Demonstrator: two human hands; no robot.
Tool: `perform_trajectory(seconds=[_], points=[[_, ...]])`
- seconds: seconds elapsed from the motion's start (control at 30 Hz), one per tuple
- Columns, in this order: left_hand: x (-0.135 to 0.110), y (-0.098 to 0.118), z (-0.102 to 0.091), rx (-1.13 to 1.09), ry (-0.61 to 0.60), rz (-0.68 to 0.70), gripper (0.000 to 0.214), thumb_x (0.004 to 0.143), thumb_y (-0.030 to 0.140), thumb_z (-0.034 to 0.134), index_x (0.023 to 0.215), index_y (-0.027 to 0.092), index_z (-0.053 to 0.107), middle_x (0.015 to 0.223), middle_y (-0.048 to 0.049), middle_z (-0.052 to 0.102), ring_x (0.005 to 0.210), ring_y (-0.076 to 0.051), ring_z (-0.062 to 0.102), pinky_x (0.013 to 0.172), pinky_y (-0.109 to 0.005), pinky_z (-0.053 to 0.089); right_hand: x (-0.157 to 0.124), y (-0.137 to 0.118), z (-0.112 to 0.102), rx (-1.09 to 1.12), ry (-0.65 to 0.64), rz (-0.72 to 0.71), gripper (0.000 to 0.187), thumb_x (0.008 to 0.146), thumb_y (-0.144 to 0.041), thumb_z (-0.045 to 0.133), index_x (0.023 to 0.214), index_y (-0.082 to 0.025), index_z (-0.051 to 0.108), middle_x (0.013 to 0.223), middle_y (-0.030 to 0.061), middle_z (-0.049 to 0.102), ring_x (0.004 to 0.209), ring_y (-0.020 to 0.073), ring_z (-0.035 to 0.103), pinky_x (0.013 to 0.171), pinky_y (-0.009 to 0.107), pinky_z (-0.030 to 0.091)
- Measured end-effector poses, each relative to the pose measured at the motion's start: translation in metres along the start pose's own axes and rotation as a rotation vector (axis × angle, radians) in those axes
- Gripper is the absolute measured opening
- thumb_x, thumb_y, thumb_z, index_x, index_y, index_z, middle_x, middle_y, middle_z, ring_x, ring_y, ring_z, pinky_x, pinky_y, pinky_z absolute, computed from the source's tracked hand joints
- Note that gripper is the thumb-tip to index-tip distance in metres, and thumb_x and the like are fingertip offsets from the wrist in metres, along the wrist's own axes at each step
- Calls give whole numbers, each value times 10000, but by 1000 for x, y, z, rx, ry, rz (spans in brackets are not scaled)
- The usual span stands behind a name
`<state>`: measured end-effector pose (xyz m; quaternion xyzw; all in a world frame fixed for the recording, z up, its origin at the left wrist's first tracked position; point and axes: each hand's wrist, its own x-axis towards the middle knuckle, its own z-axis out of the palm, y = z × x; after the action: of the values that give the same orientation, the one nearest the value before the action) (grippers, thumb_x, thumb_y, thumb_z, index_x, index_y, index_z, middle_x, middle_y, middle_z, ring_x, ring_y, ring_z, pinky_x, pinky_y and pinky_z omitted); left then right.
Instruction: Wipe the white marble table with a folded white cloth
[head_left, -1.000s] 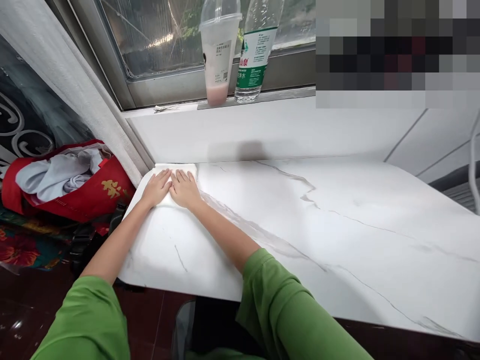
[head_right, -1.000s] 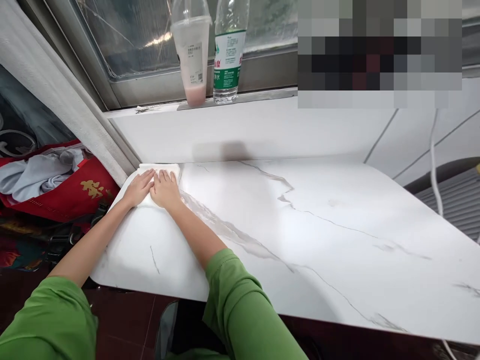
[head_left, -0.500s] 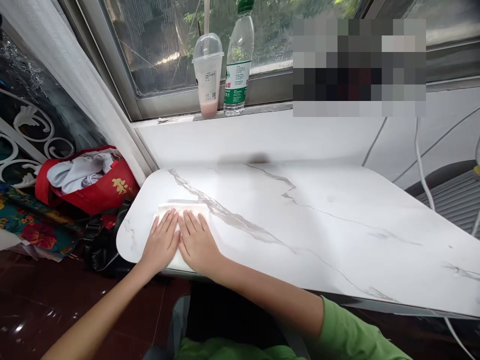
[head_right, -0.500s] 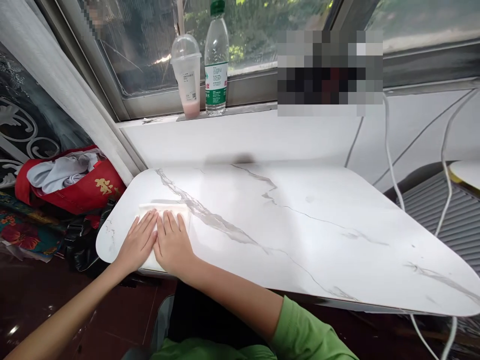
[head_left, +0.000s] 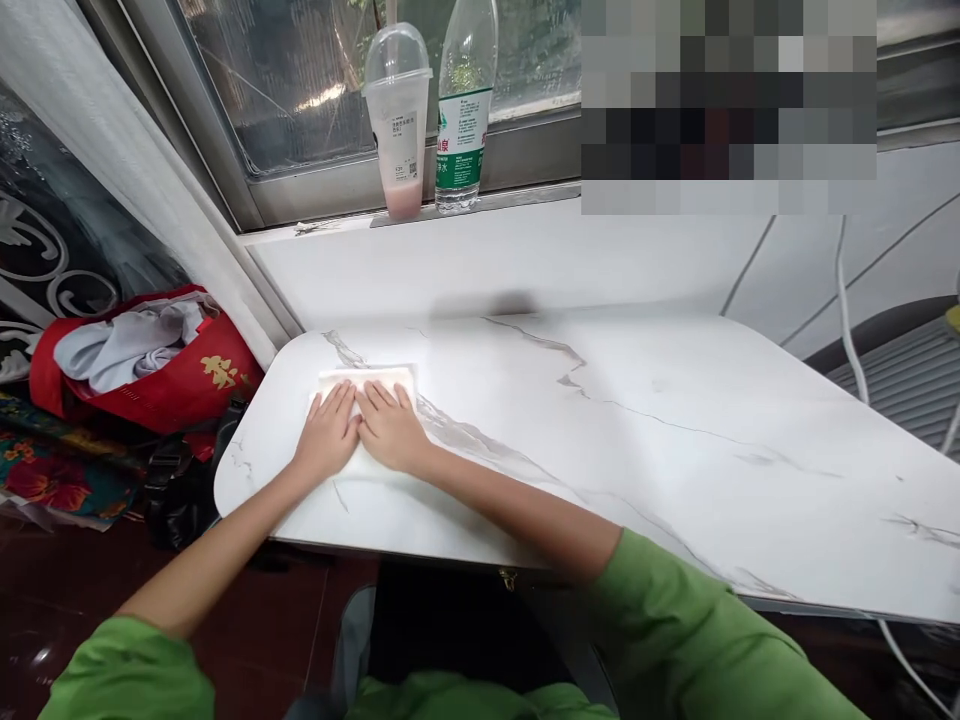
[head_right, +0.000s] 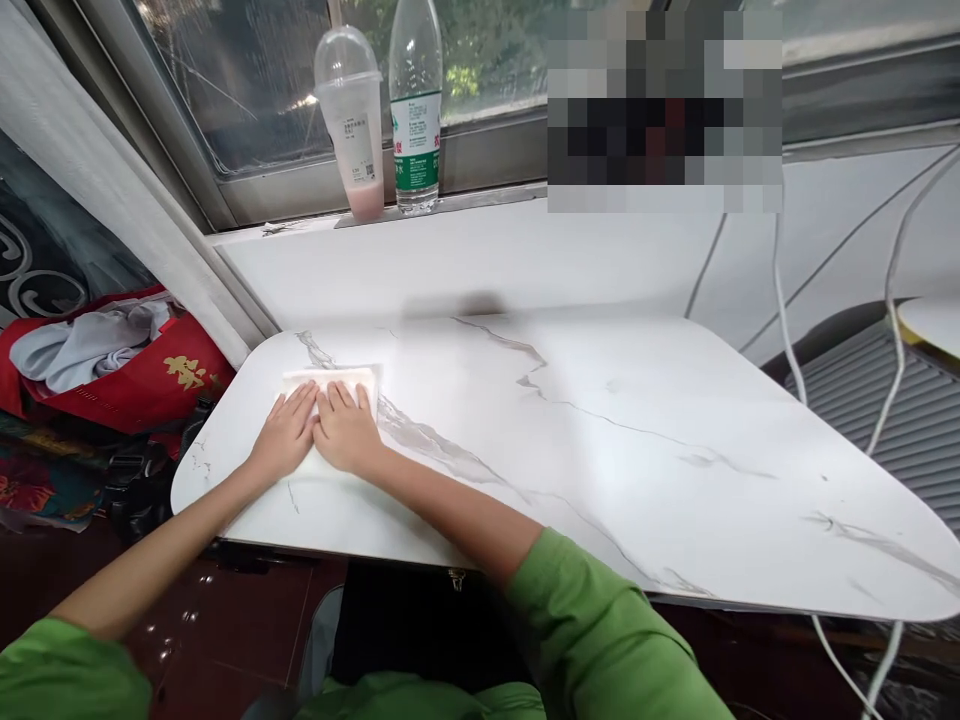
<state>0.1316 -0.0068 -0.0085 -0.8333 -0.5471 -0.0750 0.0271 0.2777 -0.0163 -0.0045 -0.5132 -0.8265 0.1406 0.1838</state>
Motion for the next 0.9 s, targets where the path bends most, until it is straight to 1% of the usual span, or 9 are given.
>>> perform_trajectory(seconds=[0.1, 0.2, 0.33, 0.43, 0.57, 0.67, 0.73, 0.83, 0.9], points=[[48, -10, 4, -18, -32, -8, 520, 949, 228, 298, 1446, 91, 364, 1531, -117, 340, 1429, -221, 284, 1176, -457, 207, 38, 24, 5, -56, 98, 37, 525, 948, -225, 306, 1439, -54, 377, 1516, 170, 366, 1423, 260, 275, 1171, 495, 116], [90, -21, 8, -34, -19, -45, 510, 949, 231, 319, 1441, 110, 376, 1530, -107, 344, 1427, -211, 291, 1177, -445, 204, 77, 46, 6, -80, 123, 38, 504, 947, -208, 308, 1425, -79, 401, 1505, 154, 392, 1409, 241, 304, 1167, 484, 135], [133, -29, 15, -67, 31, -112, 490, 949, 224, 329, 1425, 138, 409, 1510, -90, 386, 1415, -203, 318, 1170, -436, 221, 121, 71, 4, -90, 159, 30, 481, 939, -187, 320, 1397, -94, 436, 1488, 154, 420, 1392, 240, 332, 1149, 488, 171], [156, -33, 19, -86, 36, -136, 486, 948, 218, 330, 1418, 137, 421, 1506, -86, 394, 1409, -205, 331, 1169, -431, 217, 142, 86, 4, -85, 167, 29, 478, 935, -175, 323, 1389, -84, 440, 1481, 154, 429, 1383, 243, 342, 1140, 480, 185], [178, -38, 23, -92, 48, -114, 476, 938, 211, 338, 1399, 152, 443, 1489, -86, 426, 1395, -204, 356, 1158, -429, 229, 158, 98, 2, -82, 195, 38, 459, 930, -161, 331, 1364, -87, 462, 1450, 144, 471, 1358, 234, 371, 1126, 459, 214], [186, -41, 25, -86, 71, -97, 457, 930, 204, 339, 1361, 167, 486, 1442, -84, 491, 1363, -210, 405, 1142, -418, 260, 163, 102, 1, -85, 216, 36, 433, 919, -148, 343, 1319, -103, 502, 1372, 136, 550, 1289, 228, 446, 1098, 434, 260], [187, -41, 25, -84, 79, -91, 452, 930, 205, 338, 1352, 172, 495, 1422, -80, 514, 1352, -212, 419, 1138, -411, 268, 164, 103, 1, -88, 222, 30, 423, 916, -145, 344, 1301, -117, 516, 1342, 129, 574, 1260, 227, 471, 1089, 429, 274], [186, -41, 25, -83, 74, -94, 456, 938, 210, 327, 1367, 170, 475, 1440, -79, 495, 1365, -209, 399, 1147, -421, 250, 162, 102, 1, -80, 225, 22, 439, 916, -144, 327, 1316, -126, 507, 1372, 127, 553, 1283, 229, 452, 1111, 442, 247], [182, -40, 24, -83, 63, -103, 464, 947, 222, 320, 1387, 160, 452, 1471, -82, 454, 1386, -209, 367, 1157, -430, 229, 158, 101, 1, -71, 211, 34, 472, 919, -155, 313, 1360, -112, 474, 1436, 132, 492, 1339, 231, 395, 1136, 451, 209]])
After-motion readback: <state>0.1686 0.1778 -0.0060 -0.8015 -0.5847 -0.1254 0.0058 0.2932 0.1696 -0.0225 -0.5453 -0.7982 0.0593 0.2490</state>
